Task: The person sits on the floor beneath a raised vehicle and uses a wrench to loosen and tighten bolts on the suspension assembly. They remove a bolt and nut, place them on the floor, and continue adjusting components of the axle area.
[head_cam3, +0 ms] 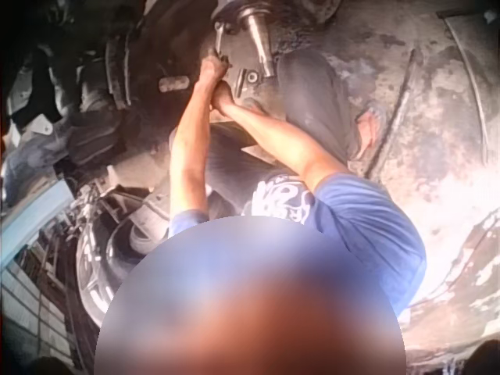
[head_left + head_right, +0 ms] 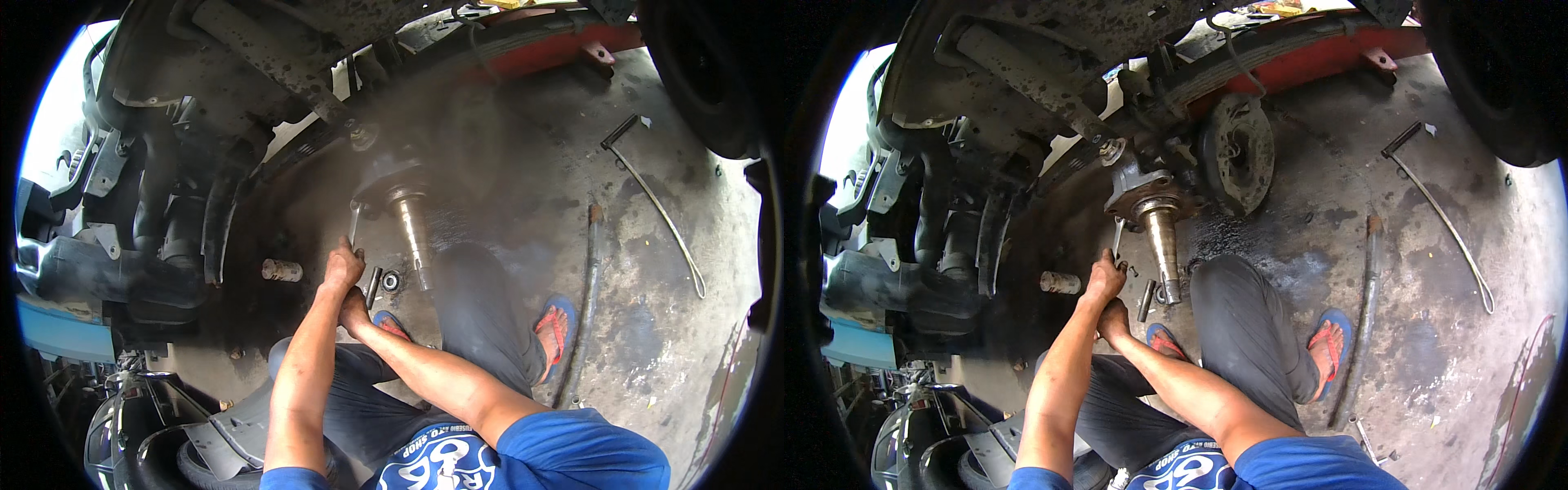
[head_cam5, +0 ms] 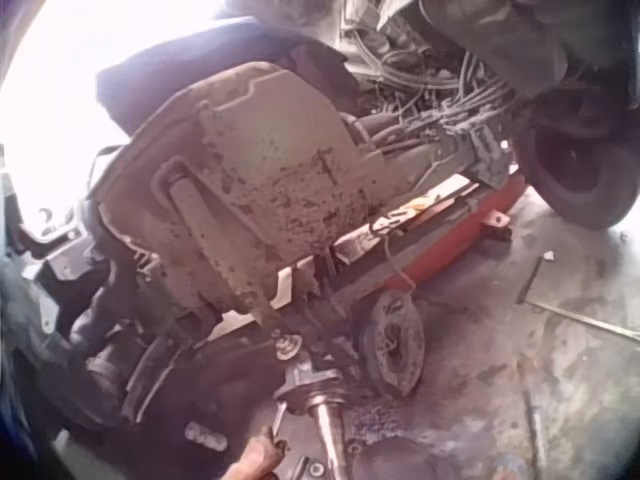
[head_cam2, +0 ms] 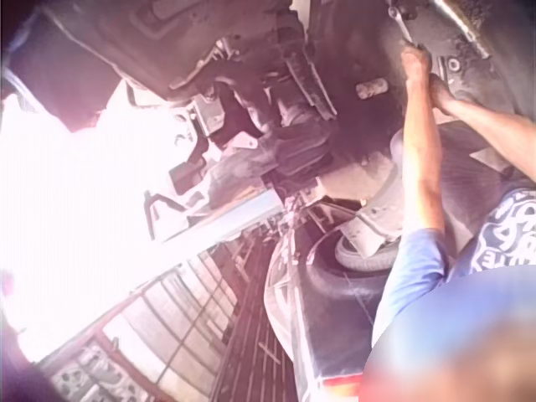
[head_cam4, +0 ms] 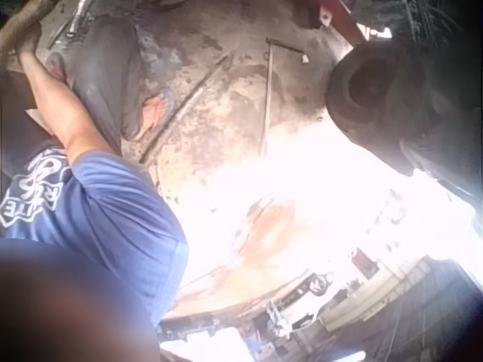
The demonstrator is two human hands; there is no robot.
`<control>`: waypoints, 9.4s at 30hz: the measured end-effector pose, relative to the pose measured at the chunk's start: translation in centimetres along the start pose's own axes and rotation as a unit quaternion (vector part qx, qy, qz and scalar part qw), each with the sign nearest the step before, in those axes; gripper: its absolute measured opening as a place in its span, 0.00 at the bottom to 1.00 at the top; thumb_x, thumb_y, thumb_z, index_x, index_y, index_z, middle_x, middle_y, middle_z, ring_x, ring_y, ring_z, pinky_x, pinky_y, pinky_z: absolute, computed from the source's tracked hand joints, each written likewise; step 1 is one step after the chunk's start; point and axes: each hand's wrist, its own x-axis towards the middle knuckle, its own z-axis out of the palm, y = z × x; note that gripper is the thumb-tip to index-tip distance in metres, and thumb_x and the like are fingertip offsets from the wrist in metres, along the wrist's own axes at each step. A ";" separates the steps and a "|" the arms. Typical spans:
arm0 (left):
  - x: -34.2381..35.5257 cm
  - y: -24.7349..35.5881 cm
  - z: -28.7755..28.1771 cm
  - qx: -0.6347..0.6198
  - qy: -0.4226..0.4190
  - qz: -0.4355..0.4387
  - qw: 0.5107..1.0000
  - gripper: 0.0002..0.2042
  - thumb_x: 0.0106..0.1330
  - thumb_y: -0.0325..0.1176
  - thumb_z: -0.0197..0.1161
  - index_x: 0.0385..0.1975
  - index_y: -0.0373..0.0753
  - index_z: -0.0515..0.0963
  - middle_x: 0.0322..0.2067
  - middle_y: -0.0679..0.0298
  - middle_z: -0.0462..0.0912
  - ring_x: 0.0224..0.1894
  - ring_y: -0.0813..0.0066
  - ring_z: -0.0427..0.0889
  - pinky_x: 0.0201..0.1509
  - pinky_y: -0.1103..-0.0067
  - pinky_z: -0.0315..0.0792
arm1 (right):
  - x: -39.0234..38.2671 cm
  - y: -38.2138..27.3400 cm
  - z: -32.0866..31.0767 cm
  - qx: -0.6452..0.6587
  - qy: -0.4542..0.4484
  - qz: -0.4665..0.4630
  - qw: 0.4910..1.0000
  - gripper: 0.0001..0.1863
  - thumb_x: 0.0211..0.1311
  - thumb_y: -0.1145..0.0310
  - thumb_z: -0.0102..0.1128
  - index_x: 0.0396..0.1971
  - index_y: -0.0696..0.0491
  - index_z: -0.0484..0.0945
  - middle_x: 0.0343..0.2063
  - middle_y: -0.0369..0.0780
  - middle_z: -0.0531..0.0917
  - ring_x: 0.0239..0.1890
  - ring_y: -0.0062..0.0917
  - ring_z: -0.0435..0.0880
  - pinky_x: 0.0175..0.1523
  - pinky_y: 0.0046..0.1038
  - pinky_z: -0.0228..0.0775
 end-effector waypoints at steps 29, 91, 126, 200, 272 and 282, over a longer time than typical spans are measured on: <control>3.8 -3.8 -2.7 -0.150 0.065 0.185 0.969 0.21 0.71 0.46 0.57 0.49 0.32 0.73 0.26 0.56 0.79 0.29 0.61 0.80 0.31 0.68 0.75 | 4.9 0.7 9.3 0.166 0.222 -0.150 0.949 0.18 0.66 0.59 0.58 0.37 0.62 0.78 0.25 0.45 0.82 0.31 0.30 0.83 0.33 0.34 0.72; 0.6 0.7 -1.2 0.000 0.063 0.027 0.998 0.14 0.69 0.41 0.51 0.47 0.38 0.70 0.38 0.35 0.80 0.47 0.35 0.79 0.51 0.51 0.72 | 3.4 3.6 8.1 0.235 0.195 0.014 0.952 0.22 0.61 0.51 0.61 0.40 0.57 0.78 0.35 0.46 0.85 0.38 0.35 0.85 0.40 0.35 0.75; -4.2 -14.2 1.7 -0.709 0.019 -0.216 0.671 0.21 0.70 0.49 0.60 0.47 0.34 0.80 0.36 0.61 0.84 0.32 0.74 0.80 0.39 0.75 0.76 | 5.4 -3.1 8.1 0.212 0.271 0.118 0.932 0.36 0.66 0.42 0.52 0.18 0.65 0.79 0.21 0.59 0.81 0.32 0.52 0.85 0.39 0.47 0.74; -1.2 -0.9 -10.7 -0.425 0.354 0.099 0.827 0.21 0.65 0.37 0.63 0.56 0.35 0.75 0.50 0.52 0.83 0.51 0.65 0.84 0.57 0.72 0.73 | -8.2 18.1 -15.3 -0.313 0.248 0.292 0.869 0.36 0.58 0.71 0.57 0.67 0.61 0.55 0.51 0.58 0.79 0.56 0.47 0.79 0.62 0.37 0.72; -1.0 -1.3 11.5 -0.829 -0.265 0.060 0.488 0.19 0.61 0.27 0.68 0.52 0.42 0.74 0.44 0.65 0.80 0.51 0.68 0.80 0.62 0.60 0.74 | -9.4 15.8 -15.8 -0.453 -0.019 0.156 0.878 0.19 0.62 0.61 0.57 0.52 0.50 0.79 0.49 0.47 0.82 0.55 0.42 0.79 0.61 0.38 0.69; -1.3 -1.4 11.7 -0.827 -0.276 0.063 0.485 0.24 0.63 0.30 0.68 0.58 0.33 0.70 0.44 0.60 0.79 0.48 0.64 0.81 0.58 0.61 0.78 | -9.0 15.8 -15.6 -0.450 -0.046 0.165 0.876 0.21 0.61 0.63 0.54 0.54 0.51 0.78 0.52 0.49 0.81 0.57 0.43 0.78 0.62 0.38 0.70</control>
